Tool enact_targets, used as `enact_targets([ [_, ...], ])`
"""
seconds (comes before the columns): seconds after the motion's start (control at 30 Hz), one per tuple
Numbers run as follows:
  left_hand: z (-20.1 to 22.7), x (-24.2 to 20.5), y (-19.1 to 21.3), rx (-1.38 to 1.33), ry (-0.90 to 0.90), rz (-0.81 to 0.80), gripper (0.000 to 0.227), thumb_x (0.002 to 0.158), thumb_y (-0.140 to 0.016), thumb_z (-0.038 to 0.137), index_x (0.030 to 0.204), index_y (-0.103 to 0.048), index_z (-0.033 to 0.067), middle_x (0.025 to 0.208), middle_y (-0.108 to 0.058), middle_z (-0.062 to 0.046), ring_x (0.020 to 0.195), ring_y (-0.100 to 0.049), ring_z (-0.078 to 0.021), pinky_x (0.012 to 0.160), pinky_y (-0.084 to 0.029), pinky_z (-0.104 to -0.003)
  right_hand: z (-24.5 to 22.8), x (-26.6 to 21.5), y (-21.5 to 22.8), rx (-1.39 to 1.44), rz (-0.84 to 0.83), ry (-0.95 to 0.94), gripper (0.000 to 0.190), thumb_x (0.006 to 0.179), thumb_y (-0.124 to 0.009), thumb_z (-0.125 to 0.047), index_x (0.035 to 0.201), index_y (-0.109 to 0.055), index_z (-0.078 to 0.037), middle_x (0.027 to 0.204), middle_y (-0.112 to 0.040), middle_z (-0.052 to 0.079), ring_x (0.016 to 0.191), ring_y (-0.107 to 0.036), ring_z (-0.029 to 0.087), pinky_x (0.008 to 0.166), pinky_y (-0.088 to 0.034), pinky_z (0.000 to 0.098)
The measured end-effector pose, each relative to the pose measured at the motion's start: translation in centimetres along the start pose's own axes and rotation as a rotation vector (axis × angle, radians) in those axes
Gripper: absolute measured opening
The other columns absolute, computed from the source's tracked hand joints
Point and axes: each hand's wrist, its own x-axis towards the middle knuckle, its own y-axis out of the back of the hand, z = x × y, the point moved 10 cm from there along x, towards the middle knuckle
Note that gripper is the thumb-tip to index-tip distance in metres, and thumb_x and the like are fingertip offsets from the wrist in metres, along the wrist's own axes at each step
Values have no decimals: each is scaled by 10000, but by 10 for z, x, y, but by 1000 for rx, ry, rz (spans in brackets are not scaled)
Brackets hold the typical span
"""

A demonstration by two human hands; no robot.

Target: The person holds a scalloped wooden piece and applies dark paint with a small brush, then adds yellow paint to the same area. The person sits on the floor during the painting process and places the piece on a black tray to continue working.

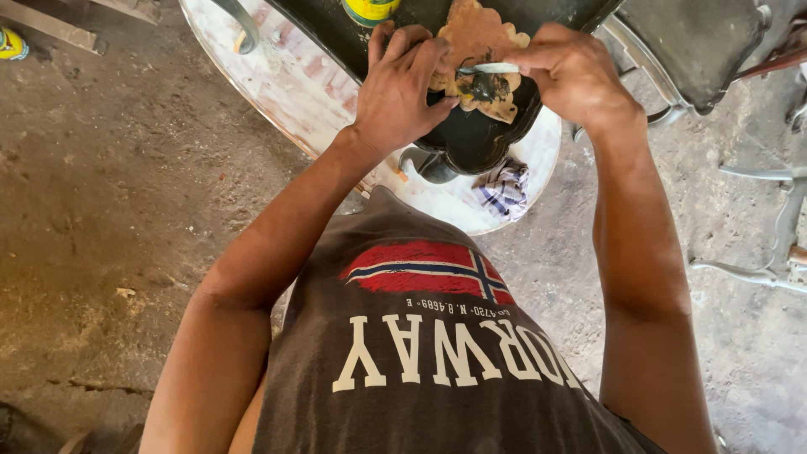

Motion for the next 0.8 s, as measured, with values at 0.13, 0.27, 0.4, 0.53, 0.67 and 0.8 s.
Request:
enact_targets([
  [0.13,1,-2,0,-7,-11,-2,665,794,-925,219,1306,-529,61,1092,-699,22,1275,-508,-274,1147,-276,-580,2,11,-4,91,-63,12,261,1003,-730,29,1218,-784,-108,1005,-667,90,929,-661,286,809,-515,407],
  [0.27,1,1,1,9,14,-5,663,767,-928,228,1278,-539,62,1051,-698,19,1266,-513,-276,1140,-261,-591,12,8,6,103,-125,53,274,973,-731,35,1210,-784,-93,996,-669,75,864,-646,257,769,-522,396],
  [0.4,0,-1,-1,7,25,12,658,780,-930,227,1279,-533,65,1086,-713,36,1270,-517,-264,1157,-251,-593,19,-18,1,101,-28,65,217,1073,-653,92,1151,-799,-49,971,-654,87,814,-622,197,625,-502,280],
  [0.53,0,-1,-1,73,16,13,683,782,-942,243,1291,-522,67,1081,-680,-45,1273,-510,-280,1138,-261,-593,2,-56,3,41,113,49,179,1086,-668,72,1176,-794,-18,998,-684,112,800,-625,159,542,-480,245],
  [0.67,3,0,-1,51,-18,2,674,796,-940,208,1298,-509,80,1078,-704,5,1283,-517,-261,1153,-256,-600,14,-61,-1,-39,181,-150,155,1076,-706,48,1168,-808,-23,963,-700,111,720,-611,156,479,-455,270],
  [0.8,6,3,1,35,-13,6,669,793,-943,187,1295,-512,85,1066,-710,10,1285,-531,-252,1156,-260,-598,-14,-62,-12,-19,238,-147,300,988,-666,107,1235,-789,-9,986,-687,114,783,-637,166,584,-528,269],
])
